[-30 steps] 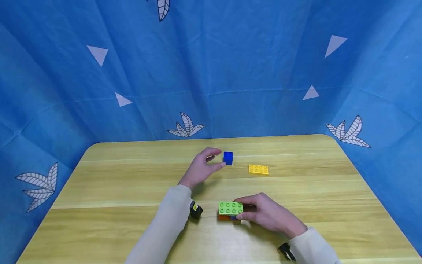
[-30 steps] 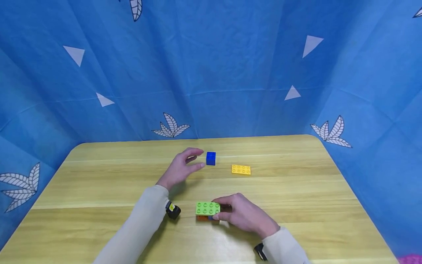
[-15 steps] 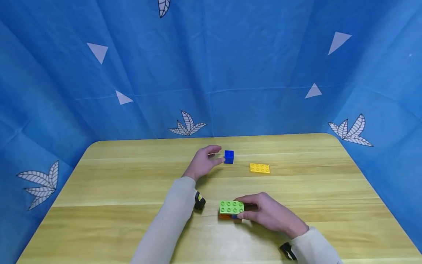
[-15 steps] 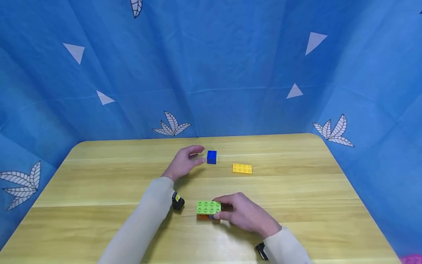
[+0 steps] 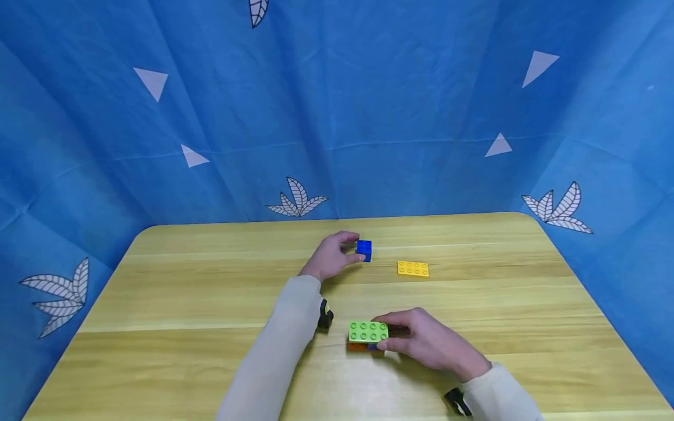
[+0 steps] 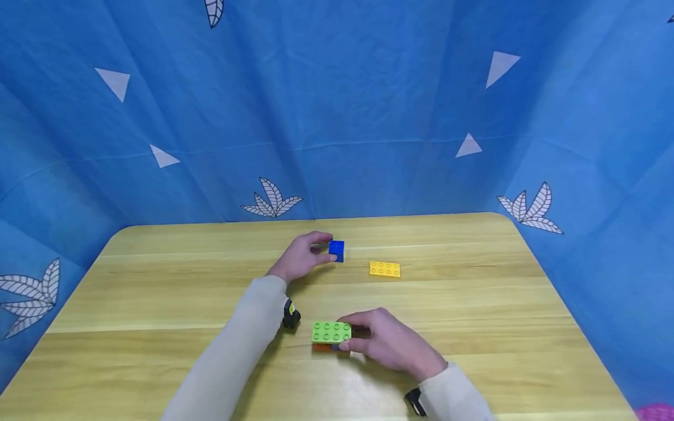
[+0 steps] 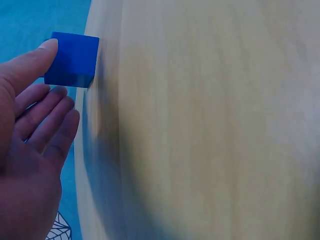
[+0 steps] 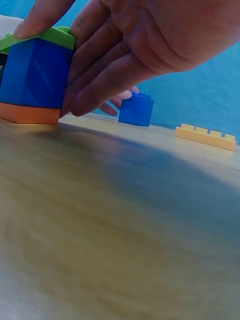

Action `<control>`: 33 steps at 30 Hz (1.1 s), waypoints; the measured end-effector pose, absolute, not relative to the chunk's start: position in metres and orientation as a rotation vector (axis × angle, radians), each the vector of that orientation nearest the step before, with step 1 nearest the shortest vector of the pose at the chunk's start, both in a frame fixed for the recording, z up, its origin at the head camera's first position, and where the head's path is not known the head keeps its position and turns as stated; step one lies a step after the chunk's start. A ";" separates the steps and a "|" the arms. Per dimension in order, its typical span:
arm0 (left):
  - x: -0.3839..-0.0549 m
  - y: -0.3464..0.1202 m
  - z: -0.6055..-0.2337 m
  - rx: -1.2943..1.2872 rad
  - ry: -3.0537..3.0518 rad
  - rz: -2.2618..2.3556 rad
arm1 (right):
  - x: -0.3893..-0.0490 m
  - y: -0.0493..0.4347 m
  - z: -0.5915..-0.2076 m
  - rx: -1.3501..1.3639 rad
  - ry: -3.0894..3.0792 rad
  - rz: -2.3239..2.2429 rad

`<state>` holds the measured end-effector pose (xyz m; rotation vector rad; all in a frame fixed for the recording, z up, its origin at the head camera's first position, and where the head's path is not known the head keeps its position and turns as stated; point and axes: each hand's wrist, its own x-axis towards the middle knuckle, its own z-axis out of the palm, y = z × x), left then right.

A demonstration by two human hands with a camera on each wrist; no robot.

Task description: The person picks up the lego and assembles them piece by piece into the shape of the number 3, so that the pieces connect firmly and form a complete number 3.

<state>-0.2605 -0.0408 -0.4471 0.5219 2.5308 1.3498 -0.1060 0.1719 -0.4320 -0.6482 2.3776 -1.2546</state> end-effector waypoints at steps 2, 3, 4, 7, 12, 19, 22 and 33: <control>-0.261 -0.039 -0.446 0.524 2.543 1.327 | -0.105 0.172 -0.432 -0.650 2.373 -1.264; -0.261 -0.039 -0.446 0.518 2.548 1.319 | -0.104 0.172 -0.432 -0.653 2.366 -1.271; -0.261 -0.038 -0.446 0.516 2.553 1.312 | -0.104 0.172 -0.432 -0.657 2.359 -1.279; -0.260 -0.040 -0.445 0.489 2.550 1.326 | -0.103 0.172 -0.432 -0.667 2.349 -1.291; -0.257 -0.045 -0.442 0.441 2.514 1.433 | -0.104 0.172 -0.432 -0.666 2.361 -1.278; -0.251 -0.051 -0.441 0.399 2.473 1.510 | -0.106 0.174 -0.432 -0.657 2.383 -1.248; -0.249 -0.051 -0.442 0.387 2.476 1.521 | -0.106 0.174 -0.432 -0.658 2.380 -1.253; -0.247 -0.054 -0.444 0.407 2.481 1.557 | -0.105 0.174 -0.431 -0.669 2.386 -1.246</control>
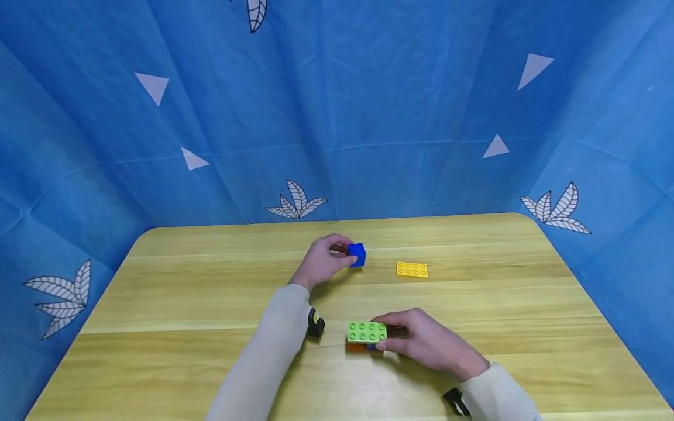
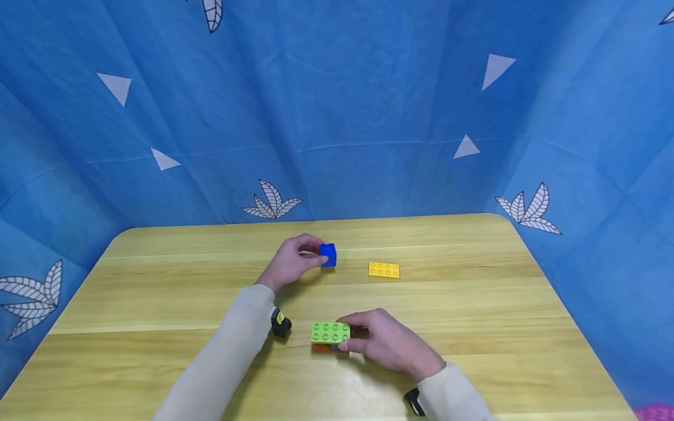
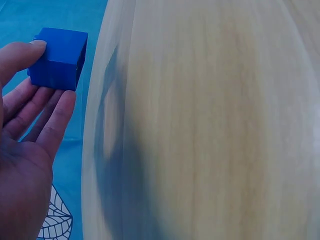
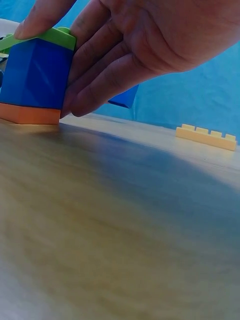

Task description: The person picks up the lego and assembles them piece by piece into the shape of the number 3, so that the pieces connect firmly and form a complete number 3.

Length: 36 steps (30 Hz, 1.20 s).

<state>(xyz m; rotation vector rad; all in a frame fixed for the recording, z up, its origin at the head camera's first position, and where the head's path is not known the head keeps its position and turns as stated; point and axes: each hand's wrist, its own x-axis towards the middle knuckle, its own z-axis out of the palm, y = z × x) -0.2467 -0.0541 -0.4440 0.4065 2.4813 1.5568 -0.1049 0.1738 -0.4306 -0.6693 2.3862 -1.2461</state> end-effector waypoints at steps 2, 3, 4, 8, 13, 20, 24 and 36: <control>-0.246 -0.055 -0.444 0.409 2.476 1.577 | -0.105 0.174 -0.430 -0.664 2.387 -1.244; -0.245 -0.056 -0.443 0.414 2.471 1.590 | -0.105 0.173 -0.429 -0.662 2.386 -1.243; -0.244 -0.057 -0.443 0.424 2.466 1.604 | -0.106 0.173 -0.429 -0.661 2.386 -1.243; -0.240 -0.058 -0.443 0.459 2.439 1.654 | -0.106 0.173 -0.428 -0.652 2.382 -1.243; -0.235 -0.059 -0.443 0.476 2.382 1.670 | -0.106 0.173 -0.428 -0.643 2.377 -1.241; -0.228 -0.055 -0.444 0.488 2.354 1.703 | -0.105 0.174 -0.428 -0.657 2.389 -1.227; -0.224 -0.053 -0.444 0.487 2.306 1.747 | -0.106 0.174 -0.427 -0.679 2.411 -1.192; -0.211 -0.051 -0.424 0.493 2.305 1.758 | -0.106 0.172 -0.430 -0.709 2.412 -1.196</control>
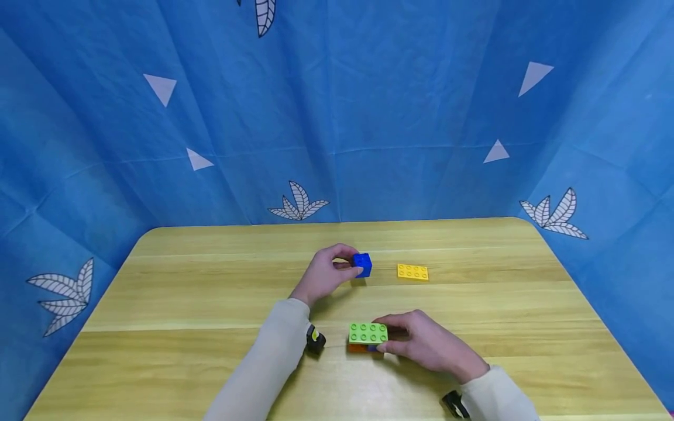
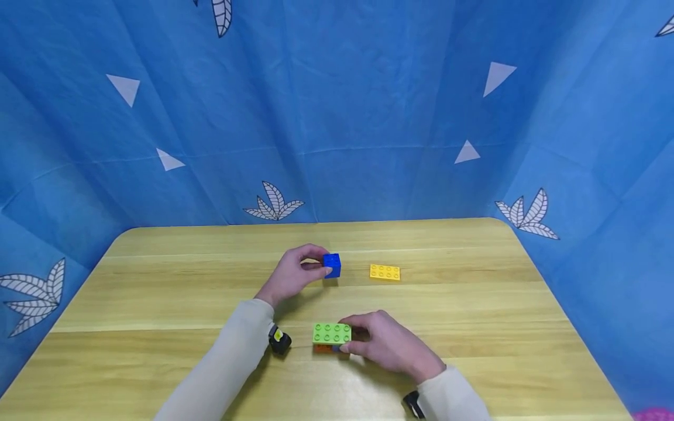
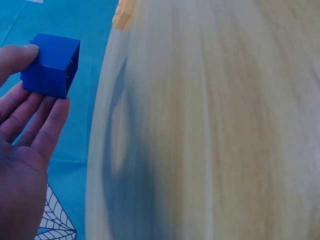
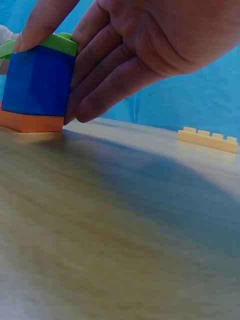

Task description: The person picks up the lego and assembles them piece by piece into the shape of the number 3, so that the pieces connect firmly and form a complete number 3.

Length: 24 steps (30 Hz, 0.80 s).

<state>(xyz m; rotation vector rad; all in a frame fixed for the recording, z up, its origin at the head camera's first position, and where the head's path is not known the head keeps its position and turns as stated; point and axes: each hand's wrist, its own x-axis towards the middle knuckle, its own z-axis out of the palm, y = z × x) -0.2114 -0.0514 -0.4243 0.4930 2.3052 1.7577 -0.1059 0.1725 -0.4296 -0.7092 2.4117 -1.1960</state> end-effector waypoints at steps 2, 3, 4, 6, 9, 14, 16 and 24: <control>-0.211 -0.051 -0.423 0.490 2.308 1.753 | -0.106 0.172 -0.430 -0.708 2.405 -1.199; -0.211 -0.051 -0.424 0.490 2.311 1.753 | -0.106 0.172 -0.430 -0.708 2.404 -1.198; -0.213 -0.052 -0.427 0.489 2.314 1.753 | -0.106 0.172 -0.430 -0.707 2.402 -1.198; -0.215 -0.052 -0.432 0.498 2.325 1.752 | -0.107 0.171 -0.430 -0.709 2.409 -1.189; -0.215 -0.053 -0.436 0.529 2.348 1.752 | -0.107 0.171 -0.430 -0.712 2.410 -1.186; -0.213 -0.055 -0.436 0.589 2.360 1.774 | -0.107 0.171 -0.430 -0.713 2.422 -1.177; -0.211 -0.055 -0.435 0.602 2.360 1.774 | -0.107 0.171 -0.430 -0.705 2.427 -1.171; -0.204 -0.053 -0.430 0.593 2.341 1.757 | -0.107 0.171 -0.429 -0.680 2.454 -1.136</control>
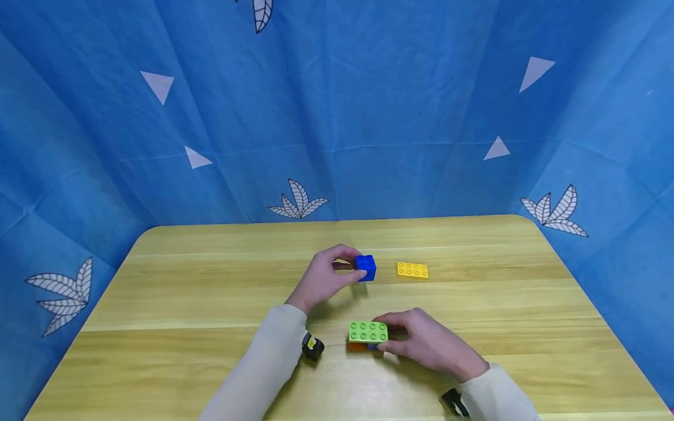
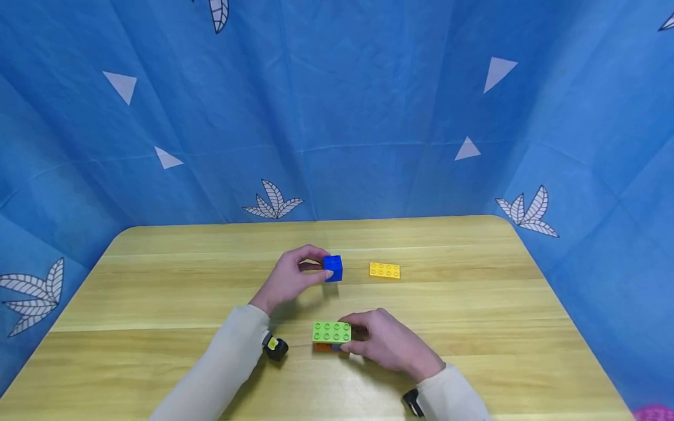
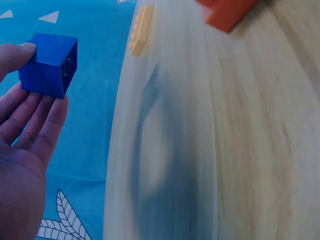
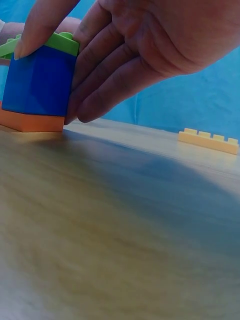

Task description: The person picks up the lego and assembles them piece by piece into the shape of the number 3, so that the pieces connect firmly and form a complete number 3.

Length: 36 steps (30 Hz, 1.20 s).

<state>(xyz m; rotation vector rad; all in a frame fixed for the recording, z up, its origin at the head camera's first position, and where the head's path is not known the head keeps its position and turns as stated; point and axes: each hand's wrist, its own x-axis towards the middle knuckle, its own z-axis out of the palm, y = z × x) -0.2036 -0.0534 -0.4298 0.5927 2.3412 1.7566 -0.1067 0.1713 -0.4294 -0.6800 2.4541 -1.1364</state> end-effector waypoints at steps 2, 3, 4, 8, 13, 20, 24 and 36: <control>-0.201 -0.053 -0.428 0.611 2.342 1.753 | -0.107 0.171 -0.429 -0.684 2.457 -1.138; -0.200 -0.053 -0.427 0.623 2.338 1.758 | -0.107 0.171 -0.429 -0.687 2.457 -1.141; -0.199 -0.053 -0.426 0.631 2.332 1.767 | -0.107 0.171 -0.429 -0.687 2.458 -1.140; -0.198 -0.052 -0.423 0.662 2.313 1.816 | -0.107 0.171 -0.427 -0.688 2.467 -1.121; -0.195 -0.051 -0.420 0.686 2.298 1.833 | -0.107 0.170 -0.426 -0.683 2.478 -1.098; -0.184 -0.052 -0.418 0.787 2.306 1.807 | -0.107 0.168 -0.426 -0.677 2.489 -1.086; -0.178 -0.054 -0.414 0.803 2.301 1.834 | -0.107 0.166 -0.426 -0.675 2.490 -1.088; -0.159 -0.048 -0.412 0.806 2.232 1.832 | -0.107 0.170 -0.427 -0.676 2.485 -1.100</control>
